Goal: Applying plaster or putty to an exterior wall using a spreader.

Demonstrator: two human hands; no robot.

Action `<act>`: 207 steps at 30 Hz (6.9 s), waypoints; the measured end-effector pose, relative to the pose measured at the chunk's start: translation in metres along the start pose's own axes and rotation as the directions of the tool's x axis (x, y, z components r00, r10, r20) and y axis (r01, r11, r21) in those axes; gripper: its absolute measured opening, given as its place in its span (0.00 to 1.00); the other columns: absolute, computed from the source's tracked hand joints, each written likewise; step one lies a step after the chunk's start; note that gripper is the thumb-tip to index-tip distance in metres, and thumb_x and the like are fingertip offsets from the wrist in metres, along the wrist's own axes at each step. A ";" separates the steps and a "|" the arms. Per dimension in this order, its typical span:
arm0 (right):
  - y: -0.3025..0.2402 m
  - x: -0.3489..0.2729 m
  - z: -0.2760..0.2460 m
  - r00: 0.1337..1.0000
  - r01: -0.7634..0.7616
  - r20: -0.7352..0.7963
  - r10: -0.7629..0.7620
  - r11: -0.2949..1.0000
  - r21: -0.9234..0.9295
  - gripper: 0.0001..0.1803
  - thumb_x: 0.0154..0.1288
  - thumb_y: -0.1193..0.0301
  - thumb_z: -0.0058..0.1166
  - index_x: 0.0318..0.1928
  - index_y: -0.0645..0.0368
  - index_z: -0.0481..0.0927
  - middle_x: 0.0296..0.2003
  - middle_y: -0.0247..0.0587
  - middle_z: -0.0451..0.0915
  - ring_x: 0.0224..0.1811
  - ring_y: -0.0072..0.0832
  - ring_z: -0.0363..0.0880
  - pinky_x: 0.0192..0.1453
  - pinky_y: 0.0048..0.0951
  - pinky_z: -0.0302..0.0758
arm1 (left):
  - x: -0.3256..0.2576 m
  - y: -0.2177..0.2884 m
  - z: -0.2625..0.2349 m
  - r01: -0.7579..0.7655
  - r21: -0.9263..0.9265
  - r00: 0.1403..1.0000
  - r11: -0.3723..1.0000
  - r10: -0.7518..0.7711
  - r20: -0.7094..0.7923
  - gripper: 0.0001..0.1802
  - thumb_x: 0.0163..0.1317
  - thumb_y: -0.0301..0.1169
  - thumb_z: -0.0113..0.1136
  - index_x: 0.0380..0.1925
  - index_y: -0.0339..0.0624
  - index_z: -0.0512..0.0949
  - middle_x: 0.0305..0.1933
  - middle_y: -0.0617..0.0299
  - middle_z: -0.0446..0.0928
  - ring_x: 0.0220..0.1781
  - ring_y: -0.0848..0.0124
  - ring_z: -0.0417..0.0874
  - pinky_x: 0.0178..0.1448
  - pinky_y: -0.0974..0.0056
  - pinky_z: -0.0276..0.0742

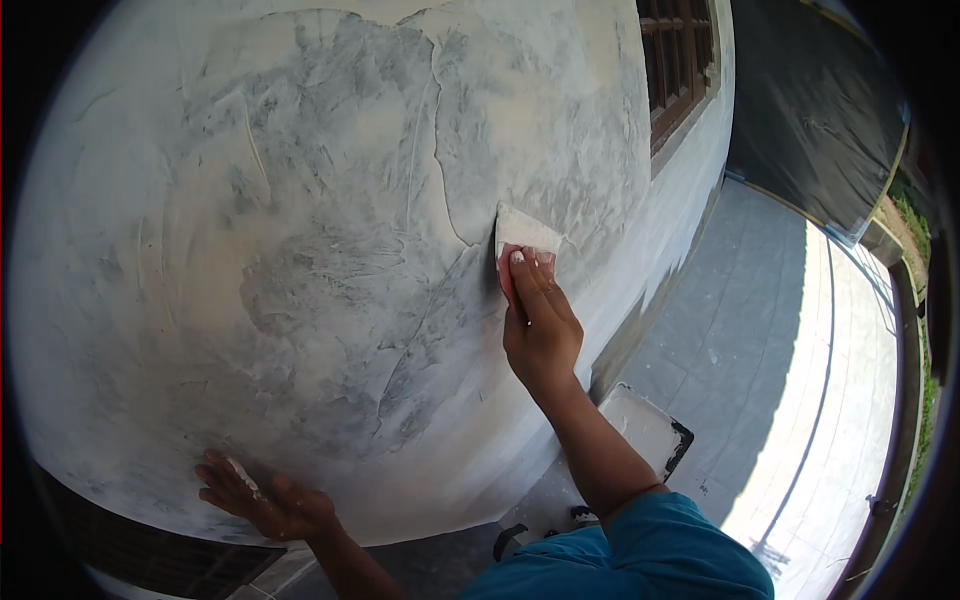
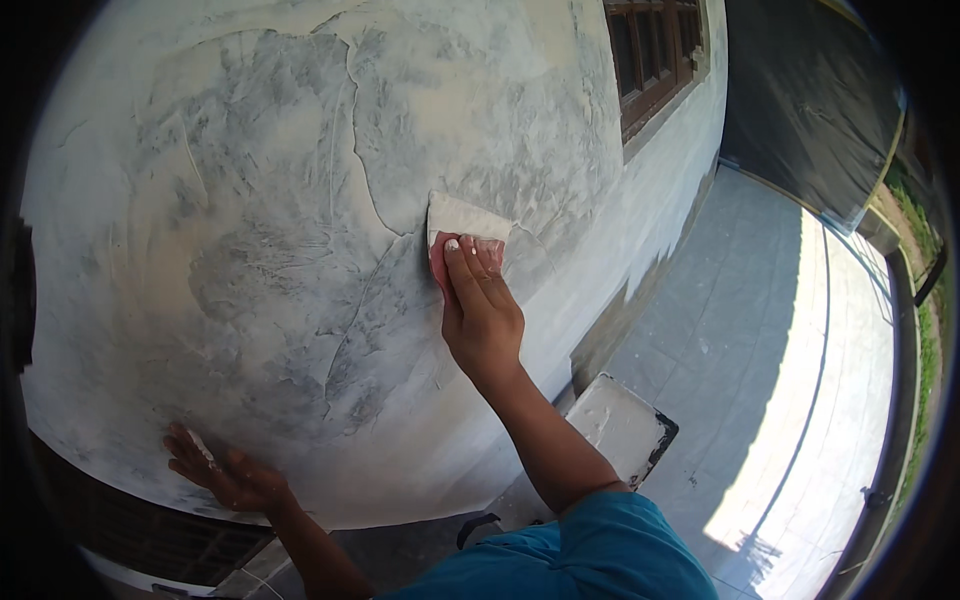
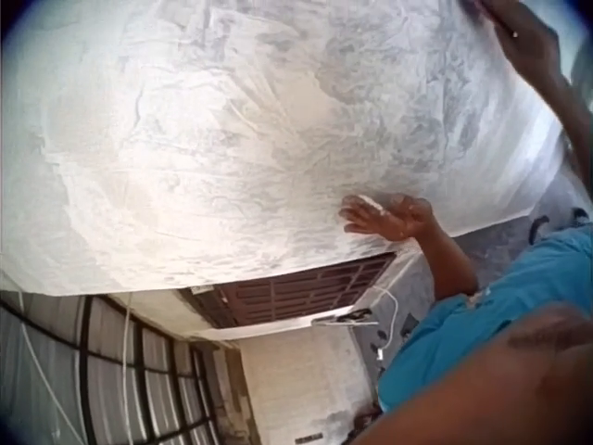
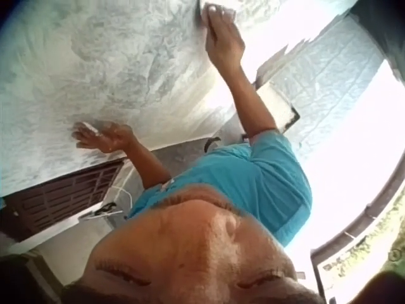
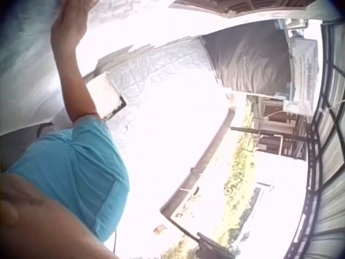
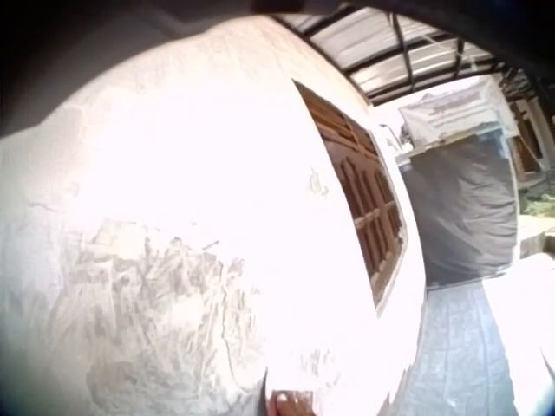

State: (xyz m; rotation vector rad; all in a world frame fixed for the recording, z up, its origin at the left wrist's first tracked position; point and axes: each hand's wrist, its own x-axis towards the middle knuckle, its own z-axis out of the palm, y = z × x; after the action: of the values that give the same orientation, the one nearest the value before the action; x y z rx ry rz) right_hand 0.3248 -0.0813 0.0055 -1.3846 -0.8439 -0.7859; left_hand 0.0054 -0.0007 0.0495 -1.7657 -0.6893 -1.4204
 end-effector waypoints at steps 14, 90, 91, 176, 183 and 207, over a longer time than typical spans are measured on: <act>0.015 0.015 -0.061 0.975 -0.223 0.052 0.218 0.964 0.143 0.28 0.54 0.89 0.50 0.56 0.60 0.83 0.53 0.51 0.84 0.57 0.41 0.84 0.60 0.33 0.79 | 0.001 0.000 0.004 0.008 0.041 1.000 0.999 -0.009 0.020 0.30 0.78 0.42 0.37 0.69 0.28 0.64 0.72 0.42 0.67 0.79 0.47 0.58 0.81 0.38 0.38; -0.094 -0.082 -0.058 0.802 -0.175 0.569 -0.183 0.839 0.515 0.20 0.54 0.87 0.53 0.48 0.62 0.85 0.48 0.51 0.86 0.54 0.45 0.85 0.62 0.39 0.80 | -0.046 -0.008 -0.002 0.050 -0.063 0.996 0.997 -0.046 0.074 0.27 0.68 0.37 0.46 0.64 0.39 0.75 0.72 0.55 0.70 0.82 0.52 0.53 0.82 0.41 0.28; -0.095 -0.082 -0.064 0.753 -0.362 0.655 -0.067 0.789 0.497 0.20 0.55 0.87 0.50 0.46 0.63 0.85 0.47 0.53 0.86 0.55 0.44 0.85 0.61 0.38 0.80 | -0.057 -0.012 -0.006 0.058 -0.045 0.995 0.997 -0.054 0.082 0.27 0.68 0.37 0.46 0.64 0.39 0.75 0.72 0.55 0.70 0.82 0.52 0.53 0.82 0.41 0.28; -0.151 -0.063 -0.020 0.949 -0.212 -0.225 0.221 0.975 0.065 0.17 0.62 0.79 0.50 0.49 0.61 0.85 0.40 0.43 0.86 0.35 0.31 0.84 0.43 0.27 0.79 | -0.117 -0.113 -0.048 -0.111 -0.413 0.969 0.904 0.191 0.158 0.29 0.76 0.36 0.37 0.69 0.25 0.62 0.71 0.39 0.67 0.77 0.46 0.63 0.82 0.38 0.37; -0.198 -0.188 0.038 0.995 0.050 0.085 -0.046 0.997 -0.055 0.27 0.53 0.78 0.66 0.57 0.64 0.80 0.52 0.49 0.82 0.46 0.41 0.84 0.51 0.34 0.83 | -0.114 -0.111 -0.052 -0.092 -0.501 0.978 0.861 0.173 0.118 0.34 0.73 0.43 0.38 0.70 0.26 0.61 0.72 0.37 0.65 0.78 0.45 0.61 0.82 0.38 0.32; -0.179 -0.149 -0.026 0.976 -0.204 0.117 0.185 0.962 0.183 0.17 0.54 0.83 0.57 0.44 0.57 0.86 0.41 0.42 0.86 0.43 0.36 0.86 0.48 0.32 0.82 | -0.117 -0.117 -0.042 -0.132 -0.497 0.977 0.857 0.199 0.083 0.31 0.72 0.37 0.39 0.68 0.25 0.63 0.71 0.36 0.66 0.76 0.45 0.64 0.81 0.37 0.37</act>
State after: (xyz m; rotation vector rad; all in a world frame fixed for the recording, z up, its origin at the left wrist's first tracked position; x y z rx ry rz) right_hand 0.0971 -0.1177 -0.0350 -1.3169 -0.8232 -0.4740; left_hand -0.1388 0.0370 -0.0339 -2.2675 -0.2331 -1.4514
